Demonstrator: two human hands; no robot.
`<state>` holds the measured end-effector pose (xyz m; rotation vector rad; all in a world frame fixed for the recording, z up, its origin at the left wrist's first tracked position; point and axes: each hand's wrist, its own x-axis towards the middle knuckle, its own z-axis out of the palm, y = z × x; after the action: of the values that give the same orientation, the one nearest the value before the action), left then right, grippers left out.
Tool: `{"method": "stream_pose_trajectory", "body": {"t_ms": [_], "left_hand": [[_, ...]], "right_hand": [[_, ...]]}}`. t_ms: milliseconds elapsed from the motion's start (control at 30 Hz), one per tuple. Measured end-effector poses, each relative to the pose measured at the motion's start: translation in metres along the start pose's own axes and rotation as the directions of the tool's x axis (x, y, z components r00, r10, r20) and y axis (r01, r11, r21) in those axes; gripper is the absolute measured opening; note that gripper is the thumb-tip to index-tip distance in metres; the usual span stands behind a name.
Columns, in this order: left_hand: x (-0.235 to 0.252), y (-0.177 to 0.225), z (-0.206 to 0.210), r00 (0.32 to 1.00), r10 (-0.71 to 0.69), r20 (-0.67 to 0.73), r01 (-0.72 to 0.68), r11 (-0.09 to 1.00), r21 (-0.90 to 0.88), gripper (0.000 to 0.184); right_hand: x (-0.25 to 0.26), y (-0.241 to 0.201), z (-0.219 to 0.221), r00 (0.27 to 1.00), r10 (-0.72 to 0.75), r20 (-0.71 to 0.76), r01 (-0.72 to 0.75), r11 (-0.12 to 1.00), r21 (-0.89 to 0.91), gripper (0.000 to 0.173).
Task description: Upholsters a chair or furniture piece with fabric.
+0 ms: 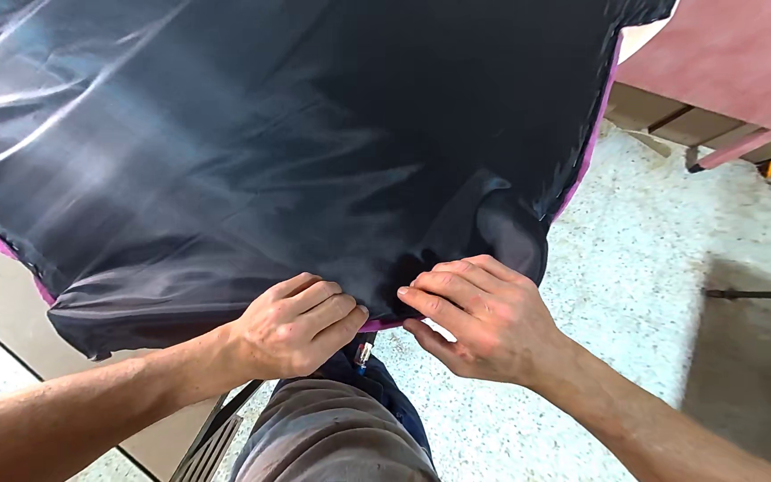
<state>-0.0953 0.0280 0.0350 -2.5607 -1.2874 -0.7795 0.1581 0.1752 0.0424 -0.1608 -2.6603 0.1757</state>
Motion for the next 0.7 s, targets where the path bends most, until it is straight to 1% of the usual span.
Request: {"method": "stream_pose_trajectory", "body": {"t_ms": [133, 233, 333, 433, 500, 600, 667, 700], "left_hand": [[0.001, 0.0, -0.002, 1.0, -0.011, -0.004, 0.011, 1.0, -0.015, 0.015], [0.001, -0.001, -0.003, 0.999, -0.028, -0.02, 0.028, 0.999, -0.027, 0.015], [0.003, -0.003, -0.005, 0.998, -0.036, -0.046, 0.035, 0.999, -0.029, 0.016], [0.005, -0.003, -0.009, 0.998, -0.03, -0.061, 0.028, 0.999, -0.031, 0.015], [0.004, -0.002, -0.007, 0.998, -0.028, -0.057, 0.026, 0.999, -0.038, 0.015], [0.001, -0.002, -0.004, 0.998, -0.031, -0.054, 0.029, 0.998, -0.051, 0.015], [0.001, -0.001, -0.004, 0.998, -0.039, -0.055, 0.036, 0.998, -0.053, 0.015], [0.001, -0.001, -0.005, 0.998, -0.036, -0.056, 0.033, 0.998, -0.05, 0.015]], "right_hand": [[0.002, 0.002, 0.002, 0.999, -0.031, 0.013, 0.031, 0.999, -0.016, 0.025], [-0.002, 0.004, 0.003, 0.998, -0.063, -0.027, 0.061, 0.997, -0.055, 0.019], [-0.002, 0.005, -0.007, 0.993, -0.089, -0.08, 0.082, 0.992, -0.094, 0.018], [-0.002, 0.001, -0.012, 0.99, -0.111, -0.082, 0.1, 0.986, -0.132, 0.018], [-0.003, -0.003, -0.006, 0.991, -0.099, -0.091, 0.087, 0.987, -0.132, 0.016], [-0.005, -0.006, 0.007, 0.993, -0.077, -0.089, 0.067, 0.992, -0.104, 0.025], [-0.008, -0.003, 0.012, 0.988, -0.103, -0.111, 0.096, 0.993, -0.068, 0.015], [-0.009, -0.001, 0.011, 0.985, -0.122, -0.121, 0.117, 0.992, -0.051, 0.015]]}}
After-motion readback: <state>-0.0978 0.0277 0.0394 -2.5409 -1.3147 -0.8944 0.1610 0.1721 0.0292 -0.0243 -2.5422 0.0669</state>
